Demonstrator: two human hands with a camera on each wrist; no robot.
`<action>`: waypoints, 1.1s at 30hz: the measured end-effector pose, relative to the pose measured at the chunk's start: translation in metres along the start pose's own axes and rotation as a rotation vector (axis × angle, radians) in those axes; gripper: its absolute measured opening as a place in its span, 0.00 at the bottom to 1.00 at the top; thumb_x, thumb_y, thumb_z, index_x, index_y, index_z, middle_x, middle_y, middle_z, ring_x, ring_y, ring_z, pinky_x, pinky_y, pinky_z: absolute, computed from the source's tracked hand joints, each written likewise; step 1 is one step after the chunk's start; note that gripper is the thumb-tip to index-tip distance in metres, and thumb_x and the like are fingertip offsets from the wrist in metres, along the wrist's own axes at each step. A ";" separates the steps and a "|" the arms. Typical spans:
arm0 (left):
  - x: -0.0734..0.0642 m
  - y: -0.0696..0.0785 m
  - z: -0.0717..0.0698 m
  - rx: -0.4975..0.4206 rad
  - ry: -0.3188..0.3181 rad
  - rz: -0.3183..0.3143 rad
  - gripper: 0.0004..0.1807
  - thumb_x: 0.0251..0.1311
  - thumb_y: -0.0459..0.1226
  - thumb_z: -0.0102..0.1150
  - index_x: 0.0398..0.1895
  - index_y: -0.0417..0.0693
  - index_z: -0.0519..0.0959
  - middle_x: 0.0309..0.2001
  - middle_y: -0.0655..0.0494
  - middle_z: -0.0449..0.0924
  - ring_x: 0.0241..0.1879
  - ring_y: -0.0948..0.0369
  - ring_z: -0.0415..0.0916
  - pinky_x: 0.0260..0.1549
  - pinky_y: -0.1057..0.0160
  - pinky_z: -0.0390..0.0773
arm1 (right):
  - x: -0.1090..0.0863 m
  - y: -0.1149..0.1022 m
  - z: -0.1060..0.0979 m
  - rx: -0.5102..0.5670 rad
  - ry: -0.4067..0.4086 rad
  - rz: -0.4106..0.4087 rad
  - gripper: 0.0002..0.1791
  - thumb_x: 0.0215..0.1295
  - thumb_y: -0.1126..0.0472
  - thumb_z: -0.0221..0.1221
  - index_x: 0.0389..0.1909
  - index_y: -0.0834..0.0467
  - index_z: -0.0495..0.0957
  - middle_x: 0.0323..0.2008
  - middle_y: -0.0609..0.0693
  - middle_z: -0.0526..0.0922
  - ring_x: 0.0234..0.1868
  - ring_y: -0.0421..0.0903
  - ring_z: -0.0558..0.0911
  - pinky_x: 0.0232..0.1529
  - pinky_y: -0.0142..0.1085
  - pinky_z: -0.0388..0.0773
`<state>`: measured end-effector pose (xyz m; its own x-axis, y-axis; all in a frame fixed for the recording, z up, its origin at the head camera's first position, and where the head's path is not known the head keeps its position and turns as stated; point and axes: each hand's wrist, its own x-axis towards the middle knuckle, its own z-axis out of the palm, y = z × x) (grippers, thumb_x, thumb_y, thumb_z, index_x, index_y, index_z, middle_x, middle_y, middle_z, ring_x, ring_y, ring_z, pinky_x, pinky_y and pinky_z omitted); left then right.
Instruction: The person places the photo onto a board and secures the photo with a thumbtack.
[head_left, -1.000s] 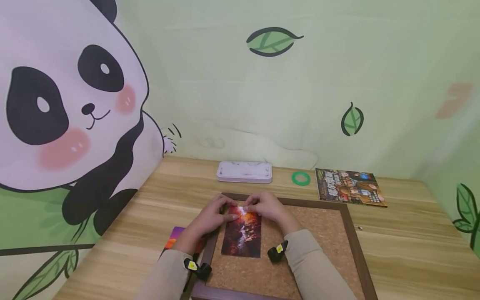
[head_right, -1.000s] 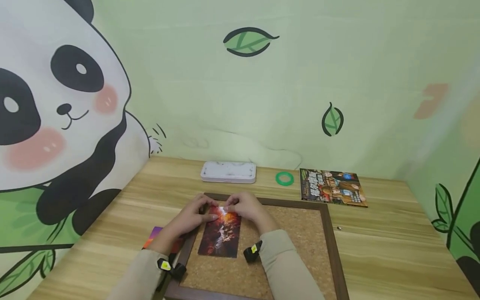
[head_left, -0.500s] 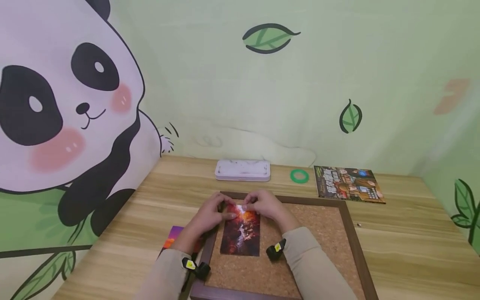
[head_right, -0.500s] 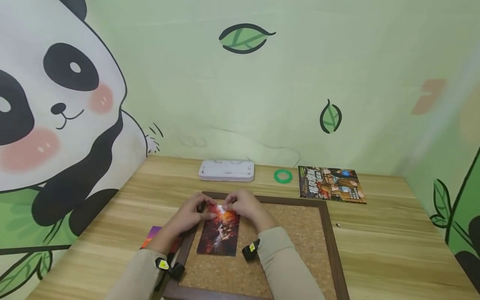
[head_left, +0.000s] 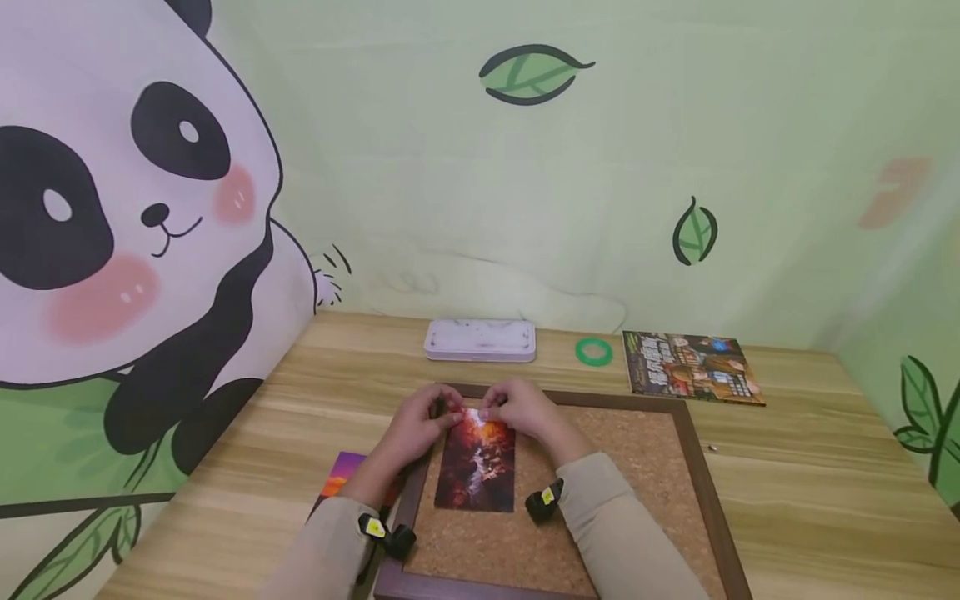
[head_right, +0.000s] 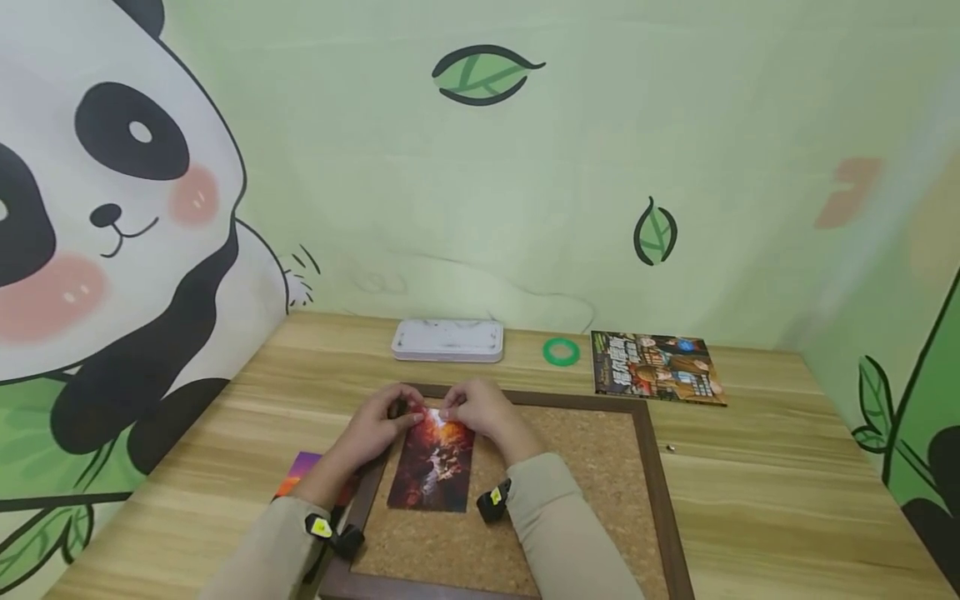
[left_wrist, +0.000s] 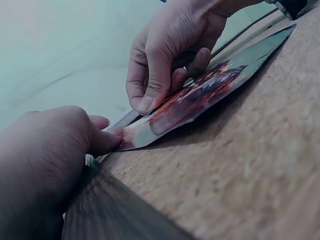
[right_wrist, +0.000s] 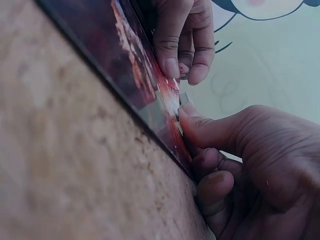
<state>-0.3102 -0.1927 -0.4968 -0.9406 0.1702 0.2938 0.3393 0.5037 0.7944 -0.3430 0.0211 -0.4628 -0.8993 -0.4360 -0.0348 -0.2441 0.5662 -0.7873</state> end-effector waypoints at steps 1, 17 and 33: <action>0.001 0.000 0.000 0.000 0.005 -0.003 0.09 0.59 0.33 0.70 0.39 0.54 0.82 0.38 0.61 0.80 0.37 0.59 0.73 0.40 0.57 0.71 | 0.000 -0.001 0.000 -0.008 0.004 -0.004 0.04 0.62 0.61 0.69 0.32 0.57 0.85 0.28 0.46 0.81 0.32 0.43 0.76 0.35 0.35 0.73; -0.002 0.001 -0.004 0.051 0.019 -0.013 0.07 0.60 0.38 0.70 0.39 0.53 0.82 0.38 0.59 0.80 0.34 0.59 0.72 0.36 0.58 0.71 | 0.001 0.002 0.001 -0.057 -0.007 -0.110 0.03 0.63 0.61 0.68 0.33 0.56 0.85 0.28 0.45 0.82 0.33 0.42 0.78 0.38 0.37 0.75; -0.001 0.002 -0.002 0.059 0.013 0.013 0.09 0.58 0.37 0.72 0.39 0.51 0.82 0.38 0.59 0.80 0.37 0.59 0.73 0.39 0.57 0.70 | 0.002 0.017 -0.001 0.091 0.003 -0.132 0.04 0.62 0.64 0.66 0.36 0.57 0.84 0.30 0.47 0.81 0.23 0.40 0.74 0.23 0.32 0.72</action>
<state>-0.3084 -0.1933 -0.4944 -0.9359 0.1656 0.3110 0.3493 0.5510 0.7578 -0.3489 0.0306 -0.4759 -0.8627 -0.5001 0.0749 -0.3267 0.4382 -0.8374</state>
